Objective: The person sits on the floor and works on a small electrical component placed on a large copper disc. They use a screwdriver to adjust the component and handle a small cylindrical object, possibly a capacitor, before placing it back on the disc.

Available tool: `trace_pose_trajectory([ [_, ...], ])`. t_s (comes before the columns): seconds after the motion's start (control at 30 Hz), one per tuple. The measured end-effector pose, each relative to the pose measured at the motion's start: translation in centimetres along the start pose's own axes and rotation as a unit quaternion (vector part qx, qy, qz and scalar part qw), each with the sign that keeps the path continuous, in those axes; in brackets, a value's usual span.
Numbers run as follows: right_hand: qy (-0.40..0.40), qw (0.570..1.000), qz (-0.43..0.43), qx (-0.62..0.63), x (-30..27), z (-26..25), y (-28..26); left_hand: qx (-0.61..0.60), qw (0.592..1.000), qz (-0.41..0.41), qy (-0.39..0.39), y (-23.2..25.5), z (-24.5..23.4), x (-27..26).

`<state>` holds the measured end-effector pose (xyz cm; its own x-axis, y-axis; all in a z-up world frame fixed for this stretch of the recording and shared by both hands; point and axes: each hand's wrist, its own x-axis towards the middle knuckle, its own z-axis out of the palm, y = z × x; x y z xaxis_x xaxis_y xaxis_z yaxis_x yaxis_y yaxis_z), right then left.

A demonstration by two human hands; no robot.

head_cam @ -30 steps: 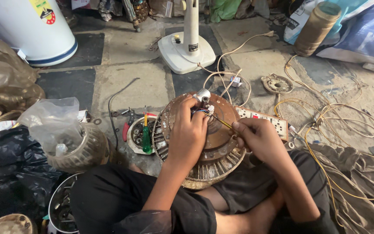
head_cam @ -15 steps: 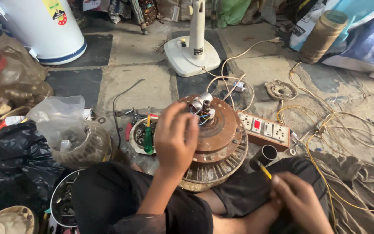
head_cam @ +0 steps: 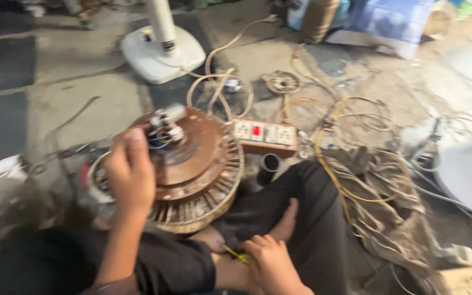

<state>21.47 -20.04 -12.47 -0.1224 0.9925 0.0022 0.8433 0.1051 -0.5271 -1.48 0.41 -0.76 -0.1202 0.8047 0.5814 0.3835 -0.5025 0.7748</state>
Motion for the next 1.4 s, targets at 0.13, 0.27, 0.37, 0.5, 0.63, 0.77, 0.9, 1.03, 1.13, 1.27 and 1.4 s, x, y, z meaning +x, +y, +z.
trace_pose_trajectory([
  [0.13,-0.005,0.996,0.001,0.088,0.2,0.4,0.9,-0.038,0.998,-0.041,-0.022,-0.3,-0.7,-0.4],
  [0.27,0.177,0.963,0.075,0.188,-0.5,-1.0,4.9,-0.027,0.999,0.009,-0.025,0.6,-0.1,0.8],
  [0.37,0.266,0.938,0.149,0.168,-0.3,-1.9,8.0,-0.068,0.994,-0.017,-0.080,-0.7,0.3,5.2],
  [0.5,0.356,0.899,0.098,0.236,2.6,0.5,9.5,-0.189,0.894,-0.127,-0.387,-2.7,0.4,11.8],
  [0.63,0.345,0.912,0.132,0.179,1.5,1.4,11.8,-0.155,0.801,-0.131,-0.563,-3.7,2.2,14.8],
  [0.77,0.381,0.899,0.088,0.198,1.7,1.9,11.3,-0.213,0.768,-0.167,-0.580,-4.1,1.2,15.4],
  [0.9,0.347,0.913,0.136,0.166,2.0,0.9,11.1,-0.263,0.800,-0.148,-0.519,-5.0,0.8,14.1],
  [1.03,0.336,0.918,0.116,0.177,1.4,0.8,10.7,-0.179,0.881,-0.113,-0.423,-4.2,0.0,12.1],
  [1.13,0.326,0.914,0.125,0.208,1.7,0.3,10.3,-0.060,0.937,-0.076,-0.336,-1.6,-1.4,10.1],
  [1.27,0.293,0.927,0.147,0.182,1.6,-0.3,9.2,0.030,0.962,-0.140,-0.231,1.6,-2.3,5.0],
  [1.4,0.301,0.932,0.135,0.150,1.7,-1.1,8.2,-0.054,0.978,-0.134,-0.152,2.4,-3.0,2.5],
])
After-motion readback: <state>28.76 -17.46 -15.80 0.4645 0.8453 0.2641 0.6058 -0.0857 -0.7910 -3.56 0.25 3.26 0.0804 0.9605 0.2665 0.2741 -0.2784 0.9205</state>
